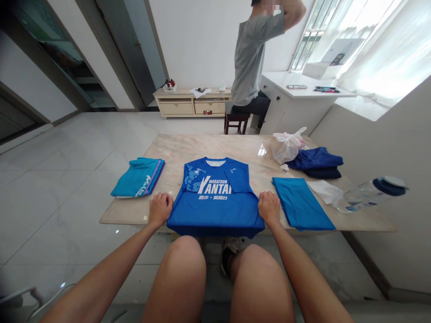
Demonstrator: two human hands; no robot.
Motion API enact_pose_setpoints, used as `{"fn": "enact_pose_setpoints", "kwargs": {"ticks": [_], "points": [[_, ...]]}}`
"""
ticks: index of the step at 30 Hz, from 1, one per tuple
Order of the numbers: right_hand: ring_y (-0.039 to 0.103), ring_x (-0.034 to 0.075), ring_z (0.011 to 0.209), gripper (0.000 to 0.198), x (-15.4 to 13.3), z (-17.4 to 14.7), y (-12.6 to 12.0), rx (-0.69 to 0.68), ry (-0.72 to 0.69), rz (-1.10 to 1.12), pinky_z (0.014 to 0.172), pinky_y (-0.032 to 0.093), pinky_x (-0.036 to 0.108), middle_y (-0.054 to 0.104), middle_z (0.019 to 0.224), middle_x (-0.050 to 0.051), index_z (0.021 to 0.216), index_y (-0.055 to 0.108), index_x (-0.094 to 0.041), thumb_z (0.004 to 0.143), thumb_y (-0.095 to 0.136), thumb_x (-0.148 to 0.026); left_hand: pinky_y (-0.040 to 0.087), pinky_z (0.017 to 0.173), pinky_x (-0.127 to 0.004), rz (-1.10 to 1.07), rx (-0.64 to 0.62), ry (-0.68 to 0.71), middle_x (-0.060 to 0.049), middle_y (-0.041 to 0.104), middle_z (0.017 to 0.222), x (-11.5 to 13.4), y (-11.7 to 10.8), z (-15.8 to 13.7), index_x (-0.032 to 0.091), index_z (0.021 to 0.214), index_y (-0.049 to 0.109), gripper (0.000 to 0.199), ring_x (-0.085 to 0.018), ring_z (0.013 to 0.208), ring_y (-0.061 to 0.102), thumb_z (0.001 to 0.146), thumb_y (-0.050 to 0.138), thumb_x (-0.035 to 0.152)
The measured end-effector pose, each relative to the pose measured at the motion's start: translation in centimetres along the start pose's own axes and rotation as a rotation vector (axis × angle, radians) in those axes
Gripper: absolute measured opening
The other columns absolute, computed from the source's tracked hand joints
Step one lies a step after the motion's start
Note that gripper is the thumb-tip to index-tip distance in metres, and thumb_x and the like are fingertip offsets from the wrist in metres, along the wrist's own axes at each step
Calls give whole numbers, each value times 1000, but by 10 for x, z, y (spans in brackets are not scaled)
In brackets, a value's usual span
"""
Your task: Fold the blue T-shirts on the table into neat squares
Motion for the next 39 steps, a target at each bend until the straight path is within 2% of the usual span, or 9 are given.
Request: {"fn": "enact_pose_setpoints", "kwargs": {"ticks": [19, 39], "points": [[58, 30, 100, 39, 1, -2, 4, 136, -59, -25, 87, 32, 40, 74, 101, 15, 91, 71, -19, 117, 42, -23, 43, 91, -45, 91, -8, 3, -15, 72, 112, 0, 4, 2, 20, 102, 70, 28, -34, 114, 65, 111, 46, 29], [59, 29, 98, 41, 1, -2, 5, 120, -65, -48, 84, 32, 39, 72, 98, 15, 90, 72, -17, 118, 42, -23, 43, 91, -45, 40, 10, -5, -17, 73, 113, -1, 3, 1, 19, 103, 72, 27, -36, 114, 64, 110, 47, 29]]}}
Point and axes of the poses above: each hand's wrist, its own z-axis towards the middle knuckle, its own y-axis out of the palm, x = y × z, the point moved 8 cm from there along z, towards the middle knuckle
